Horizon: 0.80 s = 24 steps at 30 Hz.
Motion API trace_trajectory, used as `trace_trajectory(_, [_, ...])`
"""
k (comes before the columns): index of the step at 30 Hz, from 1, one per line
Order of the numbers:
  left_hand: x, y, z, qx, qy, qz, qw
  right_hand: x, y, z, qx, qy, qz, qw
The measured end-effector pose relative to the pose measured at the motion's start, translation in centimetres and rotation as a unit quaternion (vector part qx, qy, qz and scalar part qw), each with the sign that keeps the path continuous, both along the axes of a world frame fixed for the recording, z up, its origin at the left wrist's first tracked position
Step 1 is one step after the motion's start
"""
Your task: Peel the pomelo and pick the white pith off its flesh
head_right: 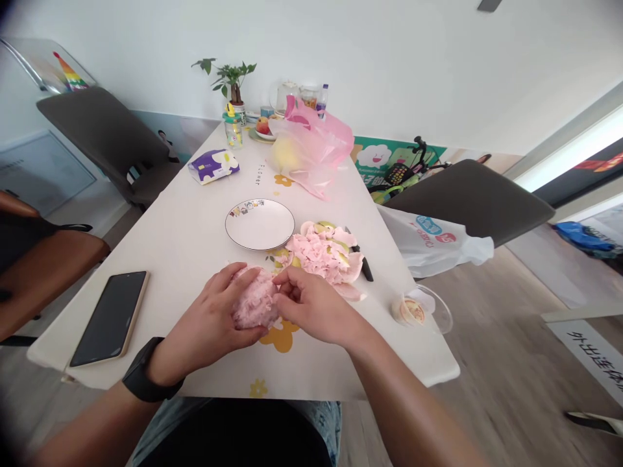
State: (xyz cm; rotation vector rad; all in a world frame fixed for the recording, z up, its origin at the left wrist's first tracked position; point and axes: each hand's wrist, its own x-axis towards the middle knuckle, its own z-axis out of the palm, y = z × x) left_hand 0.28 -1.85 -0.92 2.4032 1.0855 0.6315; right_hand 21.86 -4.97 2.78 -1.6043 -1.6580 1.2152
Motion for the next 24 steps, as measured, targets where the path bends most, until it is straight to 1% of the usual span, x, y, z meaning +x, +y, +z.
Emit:
trace_trajectory(6, [0.1, -0.1, -0.1, 0.015, -0.002, -0.004, 1.000, -0.5, -0.2, 0.3, 0.020, -0.051, -0.031, 0.998])
trace_trajectory(10, [0.3, -0.1, -0.1, 0.027, -0.001, -0.010, 1.000, -0.5, 0.1, 0.5, 0.025, -0.093, -0.022, 0.995])
trace_trajectory(13, [0.3, -0.2, -0.1, 0.028, 0.004, -0.008, 1.000, -0.3, 0.3, 0.3, 0.035, -0.115, -0.019, 0.993])
trace_trajectory(15, [0.3, -0.2, -0.1, 0.027, 0.007, -0.007, 1.000, 0.0, 0.4, -0.1, 0.018, -0.084, -0.018, 0.996])
trace_trajectory(18, [0.1, -0.2, -0.1, 0.022, 0.008, -0.008, 1.000, 0.6, 0.3, -0.6, -0.025, 0.029, -0.007, 0.999])
trace_trajectory(20, [0.0, -0.2, -0.1, 0.016, 0.008, -0.008, 1.000, 0.8, 0.0, -0.8, -0.028, 0.092, 0.000, 0.995])
trace_trajectory(22, [-0.1, -0.2, -0.1, 0.013, 0.008, -0.006, 1.000, 0.8, -0.3, -0.8, -0.018, 0.115, -0.007, 0.993])
trace_trajectory(24, [-0.1, -0.2, -0.2, 0.012, 0.010, -0.004, 1.000, 0.5, -0.7, -0.7, -0.011, 0.099, -0.032, 0.995])
